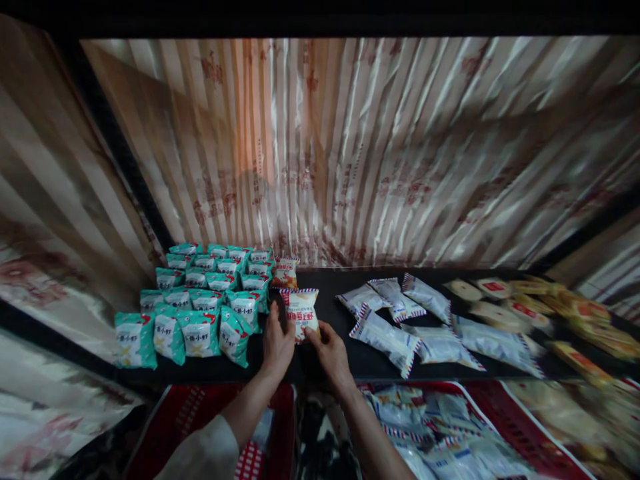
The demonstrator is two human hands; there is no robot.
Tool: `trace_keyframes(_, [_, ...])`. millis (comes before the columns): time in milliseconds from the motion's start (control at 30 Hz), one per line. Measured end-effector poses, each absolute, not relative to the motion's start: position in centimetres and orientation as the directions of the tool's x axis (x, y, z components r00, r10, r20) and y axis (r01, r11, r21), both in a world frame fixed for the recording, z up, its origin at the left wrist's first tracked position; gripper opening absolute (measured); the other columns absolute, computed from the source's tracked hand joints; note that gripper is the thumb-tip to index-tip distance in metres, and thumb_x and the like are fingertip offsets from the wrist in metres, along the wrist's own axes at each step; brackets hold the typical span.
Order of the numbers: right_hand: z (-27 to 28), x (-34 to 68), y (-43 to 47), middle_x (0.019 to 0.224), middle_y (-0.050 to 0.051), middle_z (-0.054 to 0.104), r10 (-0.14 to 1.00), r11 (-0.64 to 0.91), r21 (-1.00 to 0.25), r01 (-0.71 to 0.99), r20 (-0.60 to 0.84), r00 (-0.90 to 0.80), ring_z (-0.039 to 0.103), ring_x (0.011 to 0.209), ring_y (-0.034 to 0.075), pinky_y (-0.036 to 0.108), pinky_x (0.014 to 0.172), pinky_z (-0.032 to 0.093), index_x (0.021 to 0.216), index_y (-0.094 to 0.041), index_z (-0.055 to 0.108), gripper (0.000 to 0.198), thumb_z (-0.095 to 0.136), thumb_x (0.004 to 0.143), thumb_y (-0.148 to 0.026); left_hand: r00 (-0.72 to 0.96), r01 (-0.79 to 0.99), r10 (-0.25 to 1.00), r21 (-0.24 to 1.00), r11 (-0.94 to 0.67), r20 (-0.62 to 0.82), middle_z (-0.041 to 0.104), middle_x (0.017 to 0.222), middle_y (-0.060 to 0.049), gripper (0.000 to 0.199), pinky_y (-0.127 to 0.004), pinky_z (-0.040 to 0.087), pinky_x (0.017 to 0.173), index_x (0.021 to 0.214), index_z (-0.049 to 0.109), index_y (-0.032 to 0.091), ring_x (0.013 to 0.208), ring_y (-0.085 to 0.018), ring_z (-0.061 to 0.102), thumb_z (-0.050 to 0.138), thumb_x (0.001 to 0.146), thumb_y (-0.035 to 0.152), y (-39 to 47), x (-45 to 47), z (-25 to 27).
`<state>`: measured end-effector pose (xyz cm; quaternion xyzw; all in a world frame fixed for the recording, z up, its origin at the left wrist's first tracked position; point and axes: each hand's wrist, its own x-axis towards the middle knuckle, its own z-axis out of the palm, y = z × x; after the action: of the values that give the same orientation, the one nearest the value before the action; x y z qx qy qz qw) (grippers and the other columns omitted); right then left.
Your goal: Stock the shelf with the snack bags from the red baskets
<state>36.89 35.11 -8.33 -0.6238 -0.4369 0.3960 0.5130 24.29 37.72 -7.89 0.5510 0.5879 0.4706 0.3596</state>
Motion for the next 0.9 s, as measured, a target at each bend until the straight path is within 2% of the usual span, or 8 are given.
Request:
trace_keyframes(100, [-8.2, 36.7, 37.5, 0.087, 0.003, 0.071, 0.919, -0.178, -0.950, 0.256, -0.067, 0.389, 0.063, 0.083, 0.025, 0.035, 0.076, 0.044, 0.094, -0.027, 0.066, 0.035, 0.062, 0.069, -0.052, -0.149, 0.453, 0.978, 0.889, -0.065, 0.147, 0.042, 0.140, -0.016, 0.052, -0.040, 0.033, 0.108, 0.132, 0.038, 0.013, 0.131, -0.023, 0.037, 0.046, 0.081, 0.020, 38.0, 25.1, -8.8])
trace_keyframes(267, [-8.1, 36.0, 41.3, 0.088, 0.005, 0.071, 0.908, -0.261, -0.883, 0.391, -0.087, 0.410, 0.063, 0.085, 0.025, 0.035, 0.073, 0.044, 0.097, -0.026, 0.066, 0.041, 0.055, 0.072, -0.056, -0.095, 0.490, 0.984, 0.867, -0.085, 0.150, 0.043, 0.140, -0.011, 0.050, -0.042, 0.032, 0.109, 0.128, 0.045, 0.017, 0.132, -0.023, 0.036, 0.046, 0.078, 0.017, 39.1, 25.8, -10.2])
trace_keyframes(467, [-8.8, 35.0, 44.6, 0.089, 0.006, 0.070, 0.919, -0.262, -0.868, 0.421, -0.091, 0.384, 0.063, 0.087, 0.026, 0.034, 0.074, 0.044, 0.097, -0.026, 0.066, 0.041, 0.056, 0.071, -0.057, -0.125, 0.528, 0.976, 0.845, -0.087, 0.179, 0.045, 0.139, -0.012, 0.050, -0.044, 0.030, 0.110, 0.127, 0.047, 0.014, 0.130, -0.024, 0.039, 0.045, 0.077, 0.017, 41.6, 25.4, -10.9])
trace_keyframes(600, [-9.2, 34.3, 45.8, 0.093, 0.008, 0.069, 0.921, -0.276, -0.852, 0.444, -0.103, 0.375, 0.063, 0.090, 0.026, 0.035, 0.076, 0.044, 0.106, -0.025, 0.062, 0.046, 0.055, 0.073, -0.056, -0.151, 0.539, 0.975, 0.840, -0.057, 0.163, 0.046, 0.138, -0.015, 0.049, -0.042, 0.030, 0.111, 0.126, 0.048, 0.011, 0.130, -0.024, 0.039, 0.044, 0.077, 0.018, 42.7, 25.2, -11.1])
trace_keyframes(733, [-9.5, 33.6, 46.3, 0.091, 0.004, 0.069, 0.929, -0.231, -0.876, 0.424, -0.069, 0.363, 0.063, 0.090, 0.024, 0.034, 0.077, 0.044, 0.118, -0.030, 0.054, 0.050, 0.056, 0.074, -0.053, -0.171, 0.508, 0.972, 0.860, -0.053, 0.161, 0.047, 0.138, -0.012, 0.050, -0.042, 0.028, 0.111, 0.127, 0.049, 0.014, 0.131, -0.023, 0.038, 0.044, 0.077, 0.017, 43.4, 25.1, -11.3])
trace_keyframes(900, [-10.0, 33.2, 46.7, 0.089, 0.001, 0.069, 0.946, -0.171, -0.886, 0.431, -0.026, 0.323, 0.063, 0.087, 0.023, 0.033, 0.075, 0.043, 0.118, -0.033, 0.055, 0.048, 0.056, 0.074, -0.051, -0.169, 0.500, 0.971, 0.864, -0.065, 0.171, 0.049, 0.136, -0.011, 0.048, -0.043, 0.026, 0.112, 0.125, 0.050, 0.014, 0.132, -0.024, 0.036, 0.042, 0.078, 0.016, 43.7, 24.8, -11.5])
